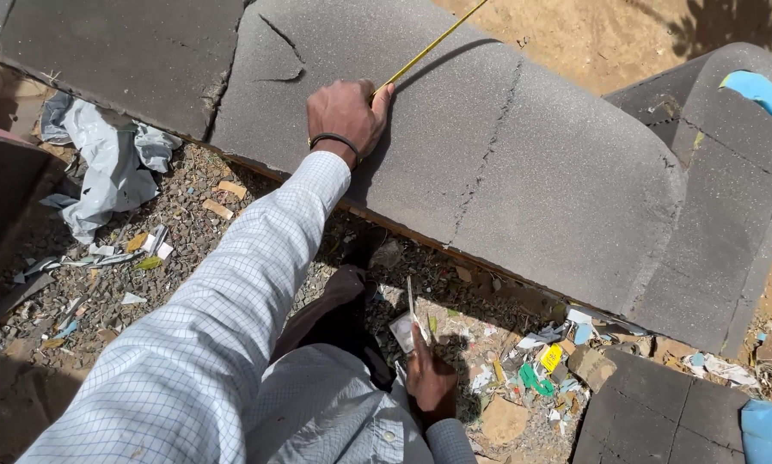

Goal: The person measures a large piece of gray foam using a yellow tape measure and marks it with a metal ruler. They then use the ruler to cut along the marked line, separating a section of the foam. The person repeats the measuring and cutting process on another piece of foam.

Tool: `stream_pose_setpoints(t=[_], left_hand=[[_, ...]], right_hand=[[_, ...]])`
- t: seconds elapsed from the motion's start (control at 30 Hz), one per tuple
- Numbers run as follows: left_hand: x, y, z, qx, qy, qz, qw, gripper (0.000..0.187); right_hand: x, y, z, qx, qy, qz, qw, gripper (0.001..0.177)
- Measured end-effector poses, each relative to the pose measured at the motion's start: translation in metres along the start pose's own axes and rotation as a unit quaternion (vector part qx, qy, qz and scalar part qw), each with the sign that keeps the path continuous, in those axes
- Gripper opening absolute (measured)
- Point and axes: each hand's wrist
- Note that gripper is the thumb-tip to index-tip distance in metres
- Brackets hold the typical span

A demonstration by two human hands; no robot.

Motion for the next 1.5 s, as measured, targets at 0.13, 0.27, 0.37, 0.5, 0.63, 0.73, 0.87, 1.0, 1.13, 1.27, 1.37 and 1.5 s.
stream_pose_setpoints(t=[0.13,0.27,0.37,0.5,0.63,0.73,0.87,1.0,1.13,1.27,1.37,1.5], left_hand=[[0.014,0.008,0.009,0.000,-0.003,-0.006,1.000,0.076],[0.017,0.008,0.010,0.014,0.004,-0.016,1.000,0.073],[0.018,0.009,0.009,0.017,0.008,-0.023,1.000,0.068],[0.023,0.012,0.011,0.030,0.012,-0.035,0.999,0.062],[0.024,0.011,0.012,0.030,0.013,-0.033,0.999,0.063],[0.038,0.014,0.013,0.046,0.027,-0.048,0.997,0.062],[0.053,0.020,0.014,0.051,0.072,-0.075,0.993,0.049],[0.084,0.028,0.024,0.057,0.093,-0.099,0.989,0.054],[0.095,0.031,0.025,0.065,0.106,-0.110,0.986,0.055],[0.062,0.035,0.011,0.021,0.123,-0.057,0.991,0.045],[0.048,0.037,0.000,-0.027,0.129,-0.007,0.991,0.042],[0.053,0.036,0.000,-0.027,0.132,-0.038,0.990,0.048]], right_hand=[[0.150,-0.050,0.022,-0.011,-0.276,-0.090,0.957,0.069],[0.220,-0.074,0.039,0.024,-0.324,-0.171,0.930,0.079],[0.277,-0.099,0.034,0.012,-0.324,-0.204,0.924,0.077],[0.343,-0.129,0.018,-0.016,-0.356,-0.127,0.926,0.077],[0.348,-0.162,0.005,-0.119,-0.452,-0.031,0.884,0.073],[0.340,-0.199,0.003,-0.180,-0.379,0.045,0.907,0.089],[0.362,-0.240,-0.003,-0.158,-0.542,0.074,0.822,0.067],[0.332,-0.276,0.012,-0.174,-0.494,0.071,0.849,0.068],[0.303,-0.293,0.020,-0.174,-0.465,0.071,0.865,0.065],[0.291,-0.314,0.017,-0.206,-0.457,0.036,0.865,0.052],[0.288,-0.335,0.017,-0.245,-0.454,0.008,0.857,0.042],[0.312,-0.359,0.016,-0.273,-0.491,0.026,0.827,0.034]])
Point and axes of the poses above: each hand's wrist, its own y-axis away from the middle knuckle, its own x-axis out of the back of the hand, z = x × y
